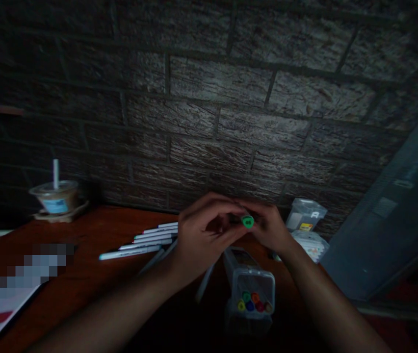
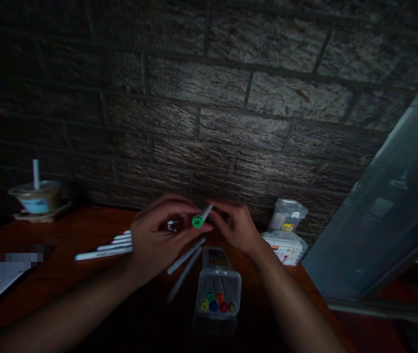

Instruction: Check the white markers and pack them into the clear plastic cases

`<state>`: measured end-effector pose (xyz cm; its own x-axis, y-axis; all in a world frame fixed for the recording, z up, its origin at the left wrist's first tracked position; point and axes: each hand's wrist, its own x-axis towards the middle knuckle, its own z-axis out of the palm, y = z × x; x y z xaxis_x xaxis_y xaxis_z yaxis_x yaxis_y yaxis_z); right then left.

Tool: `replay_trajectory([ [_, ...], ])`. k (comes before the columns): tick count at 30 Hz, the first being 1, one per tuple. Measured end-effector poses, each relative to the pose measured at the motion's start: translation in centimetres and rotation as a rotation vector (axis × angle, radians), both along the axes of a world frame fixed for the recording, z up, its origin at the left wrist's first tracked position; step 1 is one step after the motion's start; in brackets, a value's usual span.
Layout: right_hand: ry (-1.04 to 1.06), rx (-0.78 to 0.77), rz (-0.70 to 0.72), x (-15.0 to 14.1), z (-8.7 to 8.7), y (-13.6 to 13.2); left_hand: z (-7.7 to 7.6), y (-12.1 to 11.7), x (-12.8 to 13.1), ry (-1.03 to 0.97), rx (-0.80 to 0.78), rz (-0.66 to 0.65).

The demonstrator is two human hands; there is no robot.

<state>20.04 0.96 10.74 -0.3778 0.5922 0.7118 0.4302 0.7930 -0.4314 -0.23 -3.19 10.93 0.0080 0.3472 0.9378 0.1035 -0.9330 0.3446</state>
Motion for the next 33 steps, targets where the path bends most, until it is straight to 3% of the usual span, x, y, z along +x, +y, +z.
replay_trajectory([
  [5,-0.068,-0.026,0.043,0.0,0.5,-0.1,-0.3,-0.2,0.1,0.061,0.044,-0.026],
  [16,-0.168,0.080,-0.142,5.3,3.0,-0.5,-0.2,0.5,0.2,0.054,0.031,0.124],
  [26,-0.236,-0.004,0.010,2.5,1.9,-0.3,0.0,-0.5,0.3,0.114,0.058,0.041],
  [33,-0.295,-0.018,0.066,1.6,2.2,-0.9,0.2,-0.7,0.4,0.133,0.090,0.053],
])
